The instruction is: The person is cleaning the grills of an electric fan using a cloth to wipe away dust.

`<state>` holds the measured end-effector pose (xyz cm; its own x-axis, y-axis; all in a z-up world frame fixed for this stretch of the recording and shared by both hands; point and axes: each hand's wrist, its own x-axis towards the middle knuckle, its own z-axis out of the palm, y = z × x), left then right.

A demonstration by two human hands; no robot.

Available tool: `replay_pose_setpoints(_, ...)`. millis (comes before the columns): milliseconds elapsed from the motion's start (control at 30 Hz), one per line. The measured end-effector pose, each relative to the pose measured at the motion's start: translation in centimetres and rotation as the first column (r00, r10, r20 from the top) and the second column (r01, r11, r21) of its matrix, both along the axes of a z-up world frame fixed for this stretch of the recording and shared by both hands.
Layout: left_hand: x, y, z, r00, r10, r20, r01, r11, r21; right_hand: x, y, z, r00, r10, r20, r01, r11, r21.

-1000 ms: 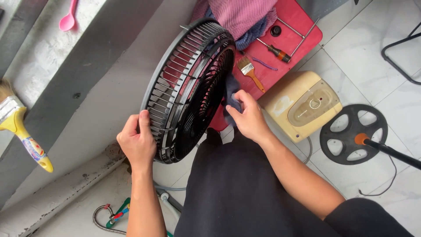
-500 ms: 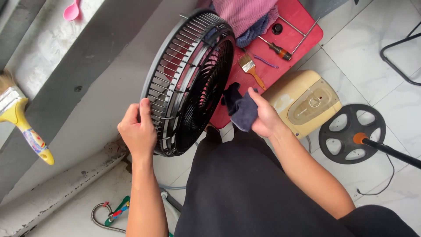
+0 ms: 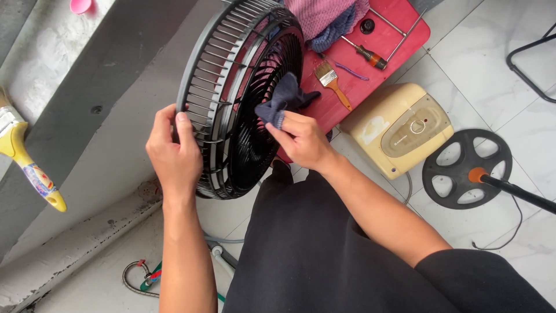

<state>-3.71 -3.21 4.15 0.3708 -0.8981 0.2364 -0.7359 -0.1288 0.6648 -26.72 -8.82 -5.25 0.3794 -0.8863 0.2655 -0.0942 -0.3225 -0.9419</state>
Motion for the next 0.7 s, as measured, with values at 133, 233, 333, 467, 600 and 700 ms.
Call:
replay_pose_setpoints(133, -0.2, -0.6, -1.5, 0.997, 0.072, -0.006, -0.073, 0.997, -0.031, 1.4, -0.9, 1.4, 0.986, 0.001, -0.167, -0.035, 0.979, -0.201)
replay_pose_setpoints(233, 0.3, -0.8, -2.1, 0.995, 0.091, 0.048, -0.088, 0.994, -0.063, 1.5, -1.7, 1.7, 0.971, -0.023, -0.237, -0.050, 0.954, -0.296)
replay_pose_setpoints(333, 0.7, -0.7, -2.6, 0.996, 0.075, 0.058, -0.070, 0.994, -0.079, 1.5, -2.3, 1.3, 0.961, -0.025, -0.277, -0.068, 0.944, -0.322)
replay_pose_setpoints(467, 1.3, -0.6, -2.8, 0.997, 0.061, 0.039, -0.057, 0.994, -0.096, 0.7, -3.1, -1.5, 0.935, -0.129, -0.330, 0.029, 0.956, -0.293)
replay_pose_setpoints(600, 0.9, -0.5, -3.3, 0.995, 0.087, 0.040, -0.084, 0.993, -0.084, 0.5, -2.3, -4.5, 0.932, -0.103, -0.348, 0.064, 0.990, -0.122)
replay_pose_setpoints(700, 0.5, -1.1, -3.0, 0.991, 0.121, 0.057, -0.114, 0.986, -0.121, 1.1, -2.2, -3.3, 0.955, -0.116, -0.274, 0.128, 0.991, 0.024)
